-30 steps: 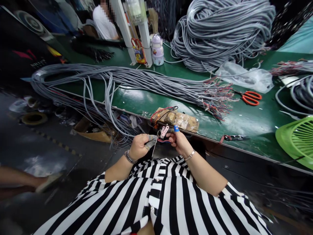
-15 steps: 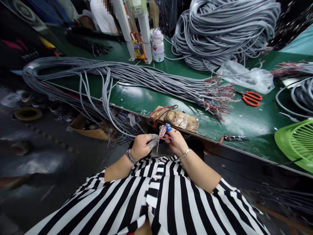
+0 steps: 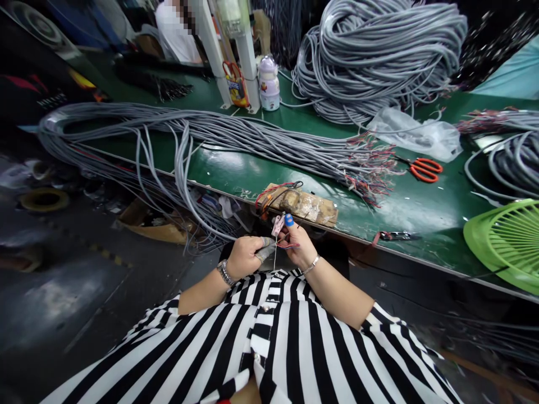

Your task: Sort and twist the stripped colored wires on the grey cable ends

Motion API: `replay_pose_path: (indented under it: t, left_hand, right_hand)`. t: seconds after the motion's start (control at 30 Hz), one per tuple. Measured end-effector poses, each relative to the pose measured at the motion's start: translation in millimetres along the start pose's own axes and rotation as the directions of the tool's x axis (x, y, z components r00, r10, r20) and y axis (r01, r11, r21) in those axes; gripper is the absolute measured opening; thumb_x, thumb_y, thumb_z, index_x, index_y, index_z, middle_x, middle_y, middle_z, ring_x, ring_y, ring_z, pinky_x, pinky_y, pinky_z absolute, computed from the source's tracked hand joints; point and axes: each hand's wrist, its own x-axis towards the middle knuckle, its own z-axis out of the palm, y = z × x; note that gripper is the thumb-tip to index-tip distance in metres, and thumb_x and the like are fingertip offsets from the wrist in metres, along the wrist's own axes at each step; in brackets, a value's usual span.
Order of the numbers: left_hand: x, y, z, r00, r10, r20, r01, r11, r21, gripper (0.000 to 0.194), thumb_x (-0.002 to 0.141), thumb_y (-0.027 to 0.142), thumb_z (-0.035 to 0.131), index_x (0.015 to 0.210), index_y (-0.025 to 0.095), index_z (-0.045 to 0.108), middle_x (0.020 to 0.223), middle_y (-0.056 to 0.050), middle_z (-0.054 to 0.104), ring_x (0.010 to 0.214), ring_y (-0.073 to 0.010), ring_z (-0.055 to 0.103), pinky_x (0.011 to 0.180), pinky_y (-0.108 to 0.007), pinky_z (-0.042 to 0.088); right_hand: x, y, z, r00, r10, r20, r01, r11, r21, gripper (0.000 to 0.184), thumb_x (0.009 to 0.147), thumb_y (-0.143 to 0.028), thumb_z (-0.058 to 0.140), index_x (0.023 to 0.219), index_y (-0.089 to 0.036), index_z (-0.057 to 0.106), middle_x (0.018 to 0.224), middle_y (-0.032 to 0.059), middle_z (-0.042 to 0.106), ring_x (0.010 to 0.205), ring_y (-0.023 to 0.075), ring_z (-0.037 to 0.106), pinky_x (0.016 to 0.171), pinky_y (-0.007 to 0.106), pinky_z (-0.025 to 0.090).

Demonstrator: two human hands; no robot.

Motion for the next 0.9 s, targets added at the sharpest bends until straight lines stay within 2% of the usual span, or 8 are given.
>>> replay_pose_path:
  t: [0.07,0.17,0.27,0.37,0.5,0.7,0.9]
  left_hand:
    - [-3.0,1.9,-5.5,1.000,-0.001,-0.015,0.000,0.999,-0.041,0.026,0.089,0.032,0.056,0.073,0.016,0.068,0.065,-0.005,0.070,0.060,-0.0150,0.066,0.058,-0.024,0.048]
    - [-12.0,5.9,-15.3,0.998,0.035,-0.047,-0.038,0.996,-0.075,0.023,0.090,0.032,0.056,0.081,0.016,0.070,0.073,-0.006,0.073,0.066,-0.0151,0.068,0.063,-0.024,0.051]
    - [-26.1,10.8,-24.2,0.996,0.074,-0.045,-0.077,0.995,-0.069,0.023,0.090,0.032,0.055,0.081,0.016,0.070,0.067,-0.005,0.071,0.062,-0.0143,0.067,0.062,-0.025,0.051]
    - [-40.3,14.4,-31.6,0.995,0.093,-0.035,-0.095,0.994,-0.049,0.026,0.090,0.034,0.055,0.077,0.016,0.069,0.060,-0.004,0.067,0.057,-0.0134,0.062,0.059,-0.025,0.048]
    - [-50.8,14.5,-36.8,0.993,0.090,-0.082,-0.090,0.996,-0.007,0.023,0.090,0.032,0.054,0.082,0.017,0.069,0.059,-0.004,0.066,0.054,-0.0128,0.059,0.056,-0.026,0.044]
    - [-45.0,10.0,-30.7,0.980,0.130,-0.150,-0.125,0.991,0.045,0.014,0.086,0.024,0.057,0.081,0.016,0.068,0.064,-0.005,0.069,0.055,-0.0139,0.061,0.056,-0.028,0.044]
    - [-29.7,6.0,-24.6,0.976,0.156,-0.151,-0.148,0.987,0.065,0.016,0.084,0.019,0.056,0.093,0.015,0.069,0.071,-0.006,0.072,0.062,-0.0154,0.066,0.061,-0.028,0.049]
  right_hand:
    - [-1.7,1.2,-3.4,1.000,0.018,0.006,-0.019,1.000,0.013,0.049,0.059,-0.062,0.079,0.071,-0.019,0.057,0.060,-0.0034,0.055,0.046,0.0056,0.041,0.038,0.017,0.030]
    - [-5.2,0.7,-9.5,0.997,0.070,0.019,-0.070,0.998,0.002,0.051,0.061,-0.064,0.076,0.073,-0.018,0.057,0.064,-0.0015,0.058,0.045,0.0050,0.040,0.034,0.016,0.023]
    - [-8.2,-0.9,-14.0,0.994,0.108,0.005,-0.108,0.994,-0.018,0.050,0.062,-0.063,0.076,0.074,-0.018,0.056,0.066,0.0001,0.060,0.044,0.0042,0.038,0.032,0.015,0.018]
    - [-8.5,-0.7,-16.9,0.994,0.113,0.002,-0.113,0.993,-0.037,0.048,0.066,-0.062,0.074,0.074,-0.018,0.056,0.067,0.0007,0.060,0.044,0.0044,0.038,0.032,0.015,0.017]
    - [-7.1,-0.1,-19.9,0.988,0.154,0.013,-0.154,0.987,-0.042,0.049,0.068,-0.063,0.073,0.071,-0.017,0.055,0.064,0.0001,0.059,0.042,0.0031,0.034,0.032,0.014,0.015]
    - [-6.5,-8.4,-19.5,0.983,0.168,0.068,-0.160,0.981,-0.108,0.048,0.070,-0.064,0.069,0.072,-0.017,0.059,0.065,0.0006,0.060,0.041,0.0033,0.031,0.032,0.016,0.012]
    - [-6.6,-17.6,-16.7,0.983,0.145,0.115,-0.126,0.979,-0.158,0.051,0.069,-0.066,0.068,0.078,-0.016,0.061,0.069,0.0014,0.062,0.042,0.0027,0.033,0.033,0.015,0.011]
